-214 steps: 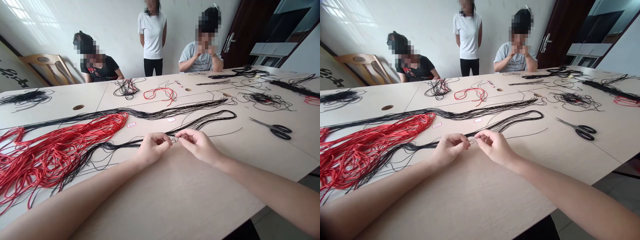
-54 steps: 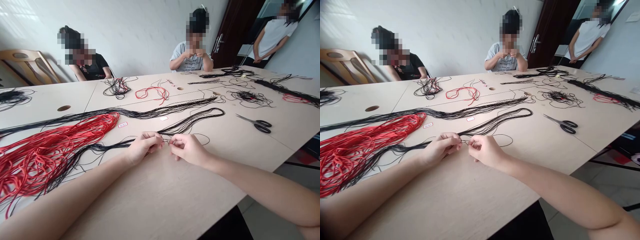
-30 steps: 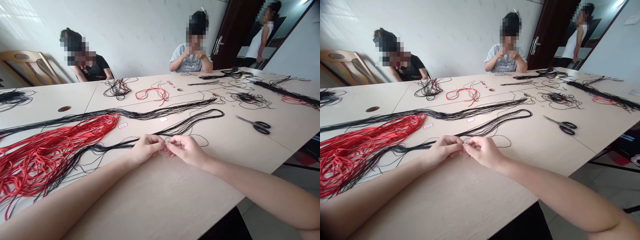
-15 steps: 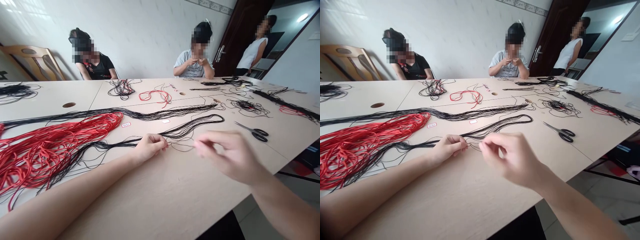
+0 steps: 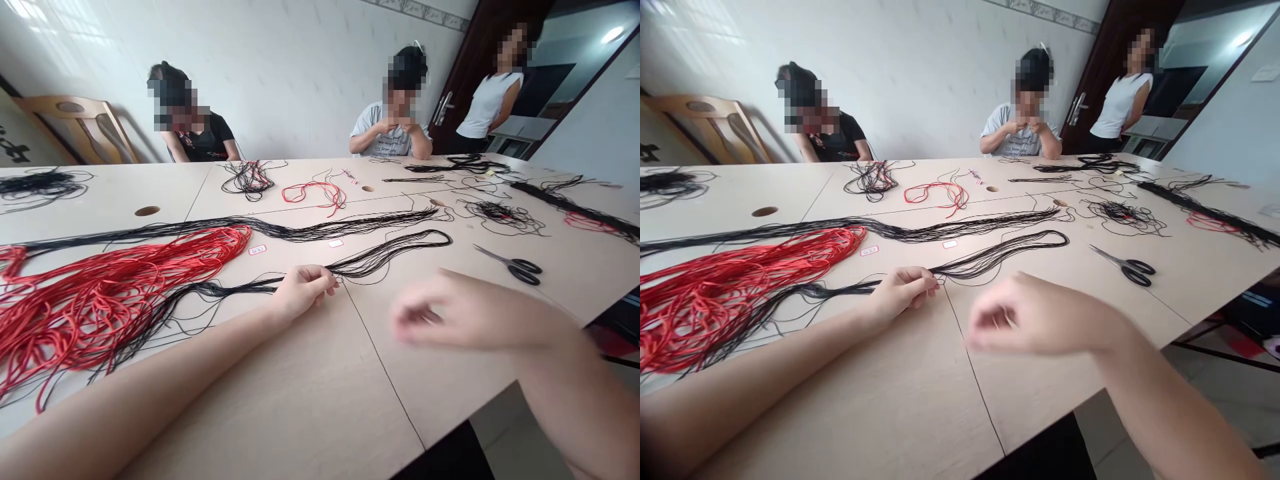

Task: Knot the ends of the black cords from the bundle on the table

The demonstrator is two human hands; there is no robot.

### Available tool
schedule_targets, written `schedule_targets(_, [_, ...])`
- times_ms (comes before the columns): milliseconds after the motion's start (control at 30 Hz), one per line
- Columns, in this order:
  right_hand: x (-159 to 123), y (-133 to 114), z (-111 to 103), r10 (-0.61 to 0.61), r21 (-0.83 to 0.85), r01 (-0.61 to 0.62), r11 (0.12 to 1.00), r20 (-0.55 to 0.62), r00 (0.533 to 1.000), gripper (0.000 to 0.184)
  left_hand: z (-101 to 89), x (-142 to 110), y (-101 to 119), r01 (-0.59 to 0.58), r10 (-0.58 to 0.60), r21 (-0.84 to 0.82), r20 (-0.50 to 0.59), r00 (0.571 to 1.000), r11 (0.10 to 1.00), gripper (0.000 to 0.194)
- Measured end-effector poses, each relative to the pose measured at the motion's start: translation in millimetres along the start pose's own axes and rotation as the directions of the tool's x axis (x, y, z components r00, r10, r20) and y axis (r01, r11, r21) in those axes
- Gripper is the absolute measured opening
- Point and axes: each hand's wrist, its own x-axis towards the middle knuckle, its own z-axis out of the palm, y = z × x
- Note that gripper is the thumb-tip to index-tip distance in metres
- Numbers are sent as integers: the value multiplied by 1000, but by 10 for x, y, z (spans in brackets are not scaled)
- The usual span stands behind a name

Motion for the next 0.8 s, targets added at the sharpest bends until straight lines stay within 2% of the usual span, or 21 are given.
schedule_targets(100, [291, 33, 250, 124, -19, -123, 992, 61, 990, 33, -8, 6, -13, -3, 3, -32, 4, 1000, 999, 17])
schedule_targets(167, [445, 59, 447, 145, -38, -144, 989, 13, 989, 32, -8, 9, -17, -2, 2, -46, 0, 1000, 999, 15])
schedule_targets(300, [533, 109, 696, 74, -66, -85, 994, -154, 985, 29, 11, -8, 5, 27, -29, -57, -28, 999, 998, 13])
schedule_targets(433, [485, 157, 759, 46, -64, -60, 996, -207, 977, 27, 29, -44, 52, 91, -96, -95, -55, 994, 991, 13])
schedule_targets(500, [471, 177, 784, 35, -97, -56, 994, -208, 978, 27, 28, -56, 71, 134, -143, -171, -45, 989, 976, 12])
schedule_targets(667, [472, 193, 871, 17, -134, -45, 990, -205, 979, 27, 15, -59, 94, 273, -288, -418, 28, 957, 867, 11])
schedule_targets(800, [472, 186, 880, -13, -128, -15, 992, -214, 977, 25, 20, -54, 89, 318, -334, -493, 57, 941, 810, 12])
